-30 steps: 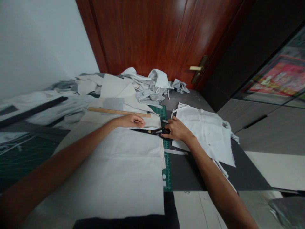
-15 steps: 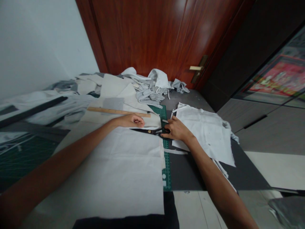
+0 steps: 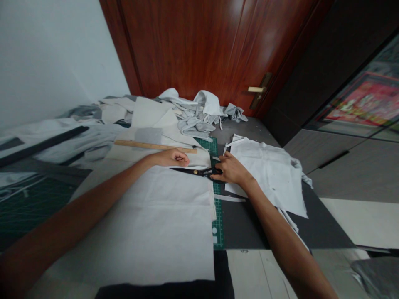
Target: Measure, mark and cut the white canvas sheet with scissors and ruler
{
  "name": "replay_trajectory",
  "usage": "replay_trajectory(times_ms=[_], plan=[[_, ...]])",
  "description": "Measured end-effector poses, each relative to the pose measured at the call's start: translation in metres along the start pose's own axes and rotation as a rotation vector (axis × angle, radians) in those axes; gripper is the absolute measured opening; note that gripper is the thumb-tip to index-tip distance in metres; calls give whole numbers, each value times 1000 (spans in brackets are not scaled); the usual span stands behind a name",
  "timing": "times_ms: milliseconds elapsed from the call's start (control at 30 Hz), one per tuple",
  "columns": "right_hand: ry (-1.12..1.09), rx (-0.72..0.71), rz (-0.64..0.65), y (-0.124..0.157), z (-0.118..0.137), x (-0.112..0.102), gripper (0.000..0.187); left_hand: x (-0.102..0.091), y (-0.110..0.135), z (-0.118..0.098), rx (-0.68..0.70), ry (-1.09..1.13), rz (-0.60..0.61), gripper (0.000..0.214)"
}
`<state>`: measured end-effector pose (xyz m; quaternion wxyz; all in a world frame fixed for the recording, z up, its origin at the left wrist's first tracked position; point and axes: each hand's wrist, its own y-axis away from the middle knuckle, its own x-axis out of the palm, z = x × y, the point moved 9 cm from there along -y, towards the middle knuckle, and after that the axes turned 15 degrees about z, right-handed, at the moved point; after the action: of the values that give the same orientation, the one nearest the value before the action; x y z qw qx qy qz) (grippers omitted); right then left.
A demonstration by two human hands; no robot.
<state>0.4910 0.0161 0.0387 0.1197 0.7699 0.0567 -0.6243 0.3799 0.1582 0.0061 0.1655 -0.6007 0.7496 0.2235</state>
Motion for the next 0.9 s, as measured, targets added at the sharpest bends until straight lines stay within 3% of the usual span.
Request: replay_trajectory(times_ms=[533, 733, 900], plan=[[-72, 42, 3, 0, -2, -1, 39, -1, -1, 3, -1, -43, 12, 53], [-83, 63, 27, 0, -2, -2, 38, 0, 0, -11, -33, -207, 144, 40], [-88, 72, 42, 0, -3, 0, 36, -6, 13, -13, -179, -301, 267, 34]])
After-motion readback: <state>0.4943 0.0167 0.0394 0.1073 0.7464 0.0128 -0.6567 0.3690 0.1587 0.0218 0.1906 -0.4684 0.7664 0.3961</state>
